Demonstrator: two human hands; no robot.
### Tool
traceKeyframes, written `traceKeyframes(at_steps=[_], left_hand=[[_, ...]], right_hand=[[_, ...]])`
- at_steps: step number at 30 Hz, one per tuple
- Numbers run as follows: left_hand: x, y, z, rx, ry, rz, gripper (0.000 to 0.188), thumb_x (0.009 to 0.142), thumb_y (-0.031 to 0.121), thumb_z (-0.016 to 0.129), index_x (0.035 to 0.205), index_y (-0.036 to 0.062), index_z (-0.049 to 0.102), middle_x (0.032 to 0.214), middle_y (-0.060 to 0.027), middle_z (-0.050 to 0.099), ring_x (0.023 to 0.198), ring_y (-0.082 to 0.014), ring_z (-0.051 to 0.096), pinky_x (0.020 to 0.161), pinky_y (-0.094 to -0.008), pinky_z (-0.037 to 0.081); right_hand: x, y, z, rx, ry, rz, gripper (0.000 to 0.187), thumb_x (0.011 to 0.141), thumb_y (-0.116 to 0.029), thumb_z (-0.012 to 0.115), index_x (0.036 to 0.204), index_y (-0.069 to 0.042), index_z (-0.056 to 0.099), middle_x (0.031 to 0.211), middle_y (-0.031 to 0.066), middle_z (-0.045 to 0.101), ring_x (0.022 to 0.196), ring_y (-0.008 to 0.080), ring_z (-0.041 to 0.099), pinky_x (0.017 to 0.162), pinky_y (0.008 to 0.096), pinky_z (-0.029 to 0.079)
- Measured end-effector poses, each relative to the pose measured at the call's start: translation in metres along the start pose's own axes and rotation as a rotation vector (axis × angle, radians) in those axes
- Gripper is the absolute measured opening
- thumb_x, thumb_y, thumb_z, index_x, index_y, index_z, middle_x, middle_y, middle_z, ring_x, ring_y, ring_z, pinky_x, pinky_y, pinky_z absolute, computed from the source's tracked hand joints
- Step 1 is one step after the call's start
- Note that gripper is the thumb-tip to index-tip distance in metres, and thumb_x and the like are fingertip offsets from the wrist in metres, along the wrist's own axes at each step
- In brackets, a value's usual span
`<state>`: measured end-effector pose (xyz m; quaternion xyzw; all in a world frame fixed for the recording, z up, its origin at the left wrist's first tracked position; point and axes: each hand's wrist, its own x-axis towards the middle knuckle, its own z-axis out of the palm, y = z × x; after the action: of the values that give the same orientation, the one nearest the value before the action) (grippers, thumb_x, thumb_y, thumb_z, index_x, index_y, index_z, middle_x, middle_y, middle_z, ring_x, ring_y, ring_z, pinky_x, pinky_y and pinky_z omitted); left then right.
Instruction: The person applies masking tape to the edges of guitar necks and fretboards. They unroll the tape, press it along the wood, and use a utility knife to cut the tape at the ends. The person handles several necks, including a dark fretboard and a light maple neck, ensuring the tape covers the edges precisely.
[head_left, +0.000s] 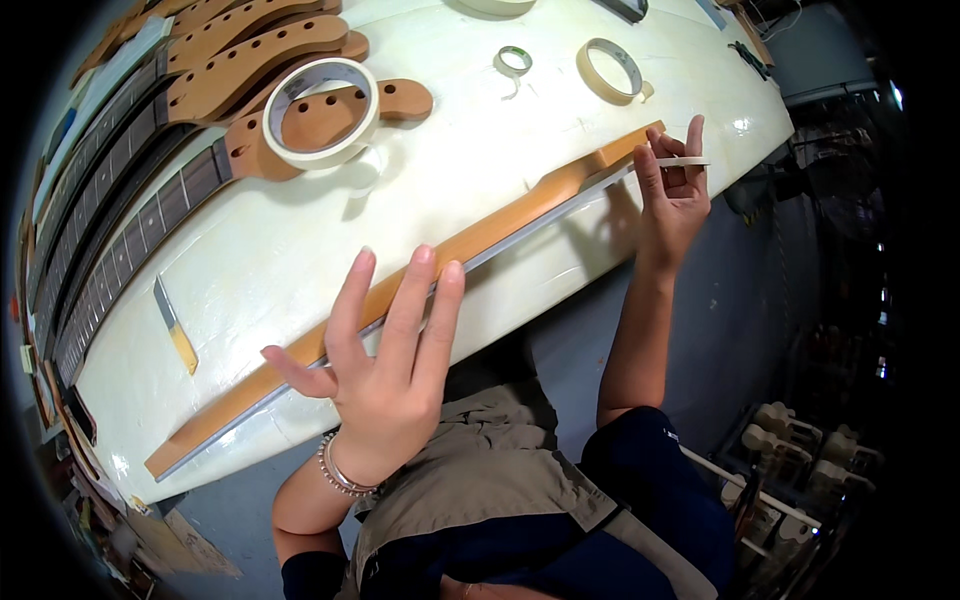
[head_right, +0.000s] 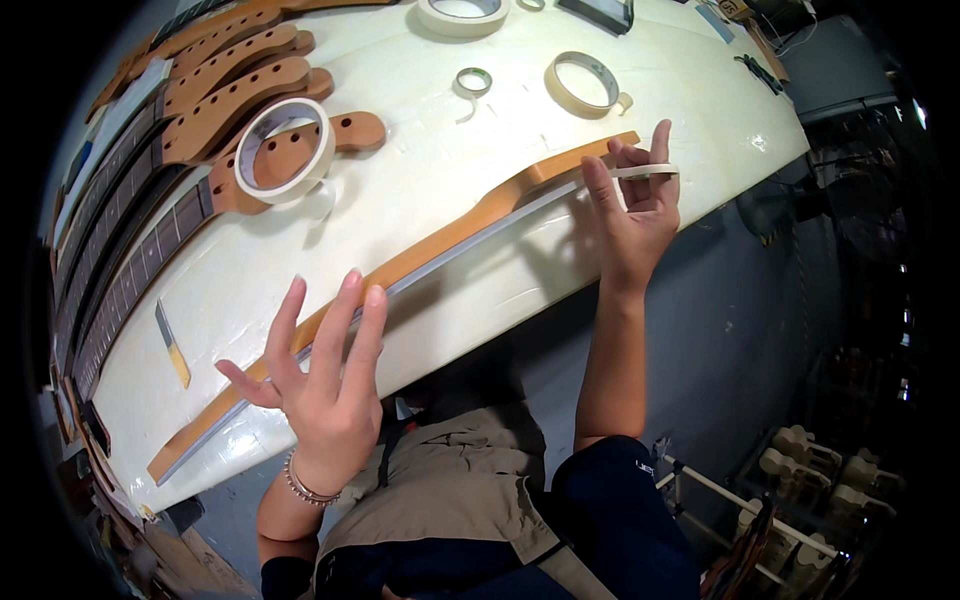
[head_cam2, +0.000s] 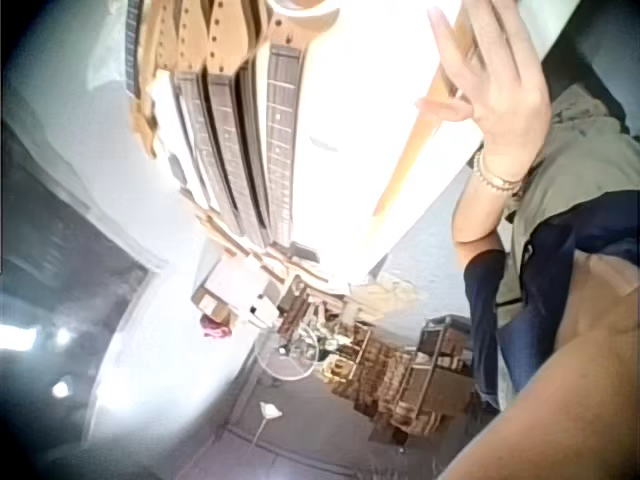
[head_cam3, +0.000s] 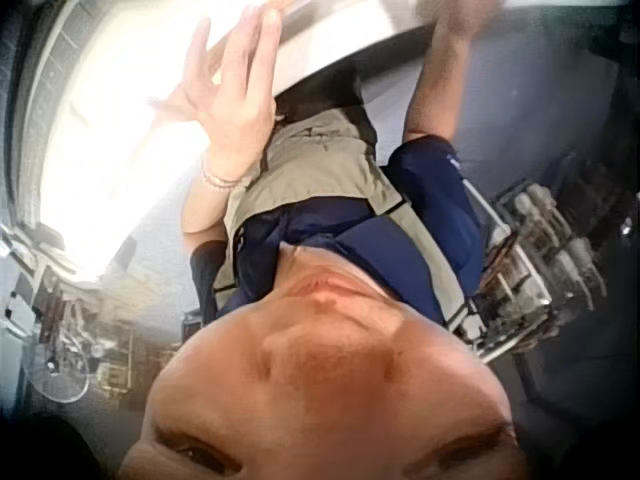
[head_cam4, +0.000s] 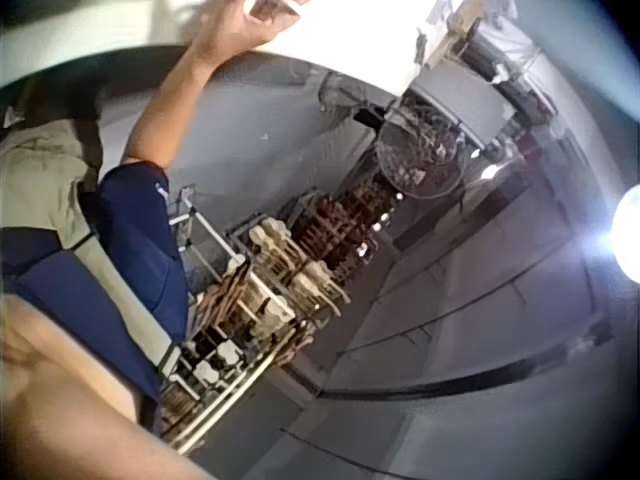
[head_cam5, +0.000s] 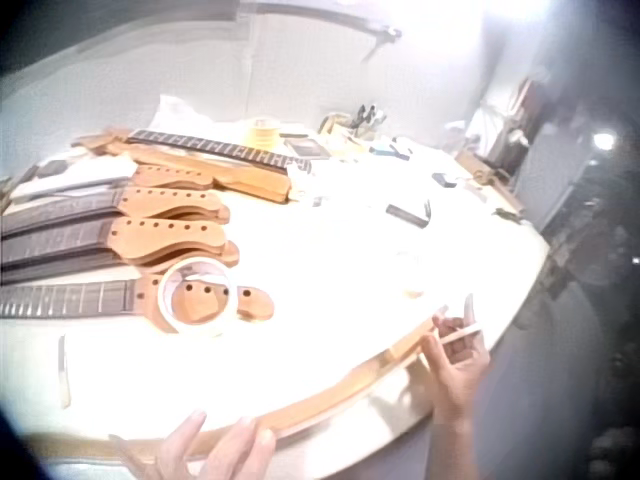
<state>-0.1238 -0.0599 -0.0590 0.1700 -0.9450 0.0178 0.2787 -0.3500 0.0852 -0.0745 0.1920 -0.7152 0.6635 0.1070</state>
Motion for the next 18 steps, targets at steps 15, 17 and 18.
traceKeyframes(at_steps=[15,17,18], left_hand=[[0.058,0.044,0.025,-0.205,-0.061,0.165,0.054,0.072,0.005,0.057,0.124,0.0203,0.055,0.098,-0.0057,0.054,0.082,-0.0167,0.054,0.090,-0.0433,0.034],[0.056,0.038,0.018,-0.172,-0.104,0.176,0.052,0.072,0.007,0.056,0.123,0.0198,0.056,0.094,-0.0048,0.053,0.075,-0.0163,0.051,0.081,-0.0397,0.036],[0.055,0.032,0.013,-0.152,-0.109,0.204,0.051,0.072,0.008,0.055,0.122,0.0196,0.056,0.091,-0.0044,0.052,0.072,-0.0160,0.049,0.077,-0.0376,0.035]], right_hand=[[-0.001,0.012,-0.001,-0.030,-0.004,-0.073,0.074,0.075,0.000,0.072,0.137,0.001,0.032,0.111,0.0073,0.051,0.104,0.0175,0.055,0.091,0.0293,0.046],[-0.003,0.013,0.002,-0.005,0.012,-0.062,0.072,0.076,0.002,0.070,0.138,0.000,0.032,0.105,0.0052,0.051,0.100,0.0154,0.054,0.088,0.0271,0.047],[-0.004,0.012,0.002,-0.032,0.018,-0.068,0.071,0.077,0.003,0.069,0.138,0.001,0.032,0.102,0.0053,0.053,0.099,0.0156,0.054,0.089,0.0279,0.045]])
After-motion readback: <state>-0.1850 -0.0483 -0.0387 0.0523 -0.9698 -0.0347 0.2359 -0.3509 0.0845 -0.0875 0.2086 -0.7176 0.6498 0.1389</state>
